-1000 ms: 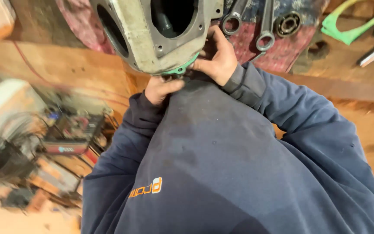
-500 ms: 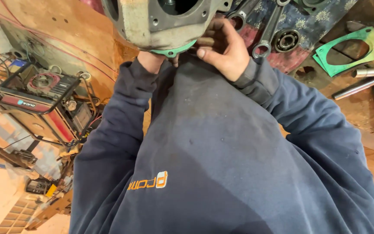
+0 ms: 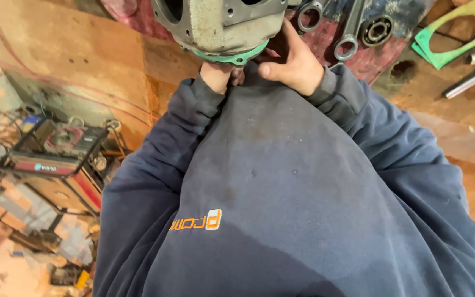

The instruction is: The person inserts a metal shaft into a green mechanical housing and taps it into place with a hammer. They then place a green gasket onto the assembly and use a wrench to tighten a bolt on the shaft.

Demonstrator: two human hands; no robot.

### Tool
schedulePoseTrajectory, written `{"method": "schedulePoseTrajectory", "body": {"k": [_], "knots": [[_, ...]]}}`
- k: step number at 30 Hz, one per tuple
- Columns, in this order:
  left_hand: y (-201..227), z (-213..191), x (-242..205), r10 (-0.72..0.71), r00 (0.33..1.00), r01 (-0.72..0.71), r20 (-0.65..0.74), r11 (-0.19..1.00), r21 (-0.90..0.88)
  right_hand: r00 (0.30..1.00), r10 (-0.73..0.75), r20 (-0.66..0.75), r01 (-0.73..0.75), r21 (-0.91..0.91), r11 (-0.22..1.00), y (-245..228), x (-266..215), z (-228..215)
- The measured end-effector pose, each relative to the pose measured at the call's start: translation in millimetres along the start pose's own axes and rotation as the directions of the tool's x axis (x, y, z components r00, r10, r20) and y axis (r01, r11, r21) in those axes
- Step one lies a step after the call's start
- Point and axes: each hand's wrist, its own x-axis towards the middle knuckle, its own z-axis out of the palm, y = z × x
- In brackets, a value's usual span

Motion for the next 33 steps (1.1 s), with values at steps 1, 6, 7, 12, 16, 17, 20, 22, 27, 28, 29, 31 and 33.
{"method": "schedulePoseTrajectory", "body": {"k": [1, 6, 7, 12, 16, 17, 20, 22, 27, 28, 29, 31, 33], "knots": [[18, 13, -1, -0.006, 1.000, 0.006, 0.020, 1.000, 0.000, 1.000, -0.007, -0.018, 0.007, -0.006, 1.000, 1, 1, 3], [64, 42, -3, -0.007, 0.994, -0.008, 0.110, 0.990, 0.139, 0.989, -0.105, -0.109, 0.064, -0.324, 0.944, 6, 6, 18], [61, 42, -1, -0.013, 0.992, -0.004, 0.122, 0.991, 0.136, 0.987, -0.106, -0.122, 0.061, -0.328, 0.943, 8, 4, 18], [7, 31, 22, 0.349, 0.932, -0.358, 0.102, 0.929, 0.091, 0.965, -0.076, -0.249, 0.025, -0.202, 0.979, 1, 0, 40], [-30, 13, 39, 0.017, 1.000, -0.019, 0.018, 0.995, 0.095, 0.961, -0.143, -0.237, 0.096, -0.200, 0.975, -1, 0, 50], [-29, 13, 40, 0.111, 0.993, -0.120, 0.048, 0.955, 0.270, 0.958, -0.157, -0.238, 0.103, -0.224, 0.969, 2, 1, 49], [-32, 12, 45, 0.271, 0.955, -0.297, 0.120, 0.871, 0.391, 0.945, -0.182, -0.273, 0.128, -0.202, 0.971, 3, 4, 57], [-24, 18, 39, 0.338, 0.931, -0.365, 0.138, 0.865, 0.345, 0.933, -0.186, -0.308, 0.144, -0.153, 0.978, 3, 2, 62], [21, 33, 13, 0.359, 0.914, -0.360, 0.191, 0.932, -0.029, 0.951, -0.183, -0.249, 0.168, -0.079, 0.983, -1, 0, 70], [16, 28, 9, 0.349, 0.916, -0.351, 0.197, 0.936, -0.026, 0.948, -0.184, -0.259, 0.171, -0.073, 0.983, 1, -5, 71], [11, 22, 4, 0.357, 0.908, -0.373, 0.220, 0.927, 0.031, 0.949, -0.187, -0.253, 0.169, -0.090, 0.982, 4, -9, 73], [-2, 7, 8, 0.379, 0.888, -0.412, 0.261, 0.907, 0.087, 0.948, -0.210, -0.241, 0.184, -0.123, 0.975, 5, -11, 68], [-27, -15, 1, 0.163, 0.956, -0.179, 0.244, 0.983, 0.047, 0.951, -0.161, -0.265, 0.106, -0.212, 0.972, 14, -19, 67]]}}
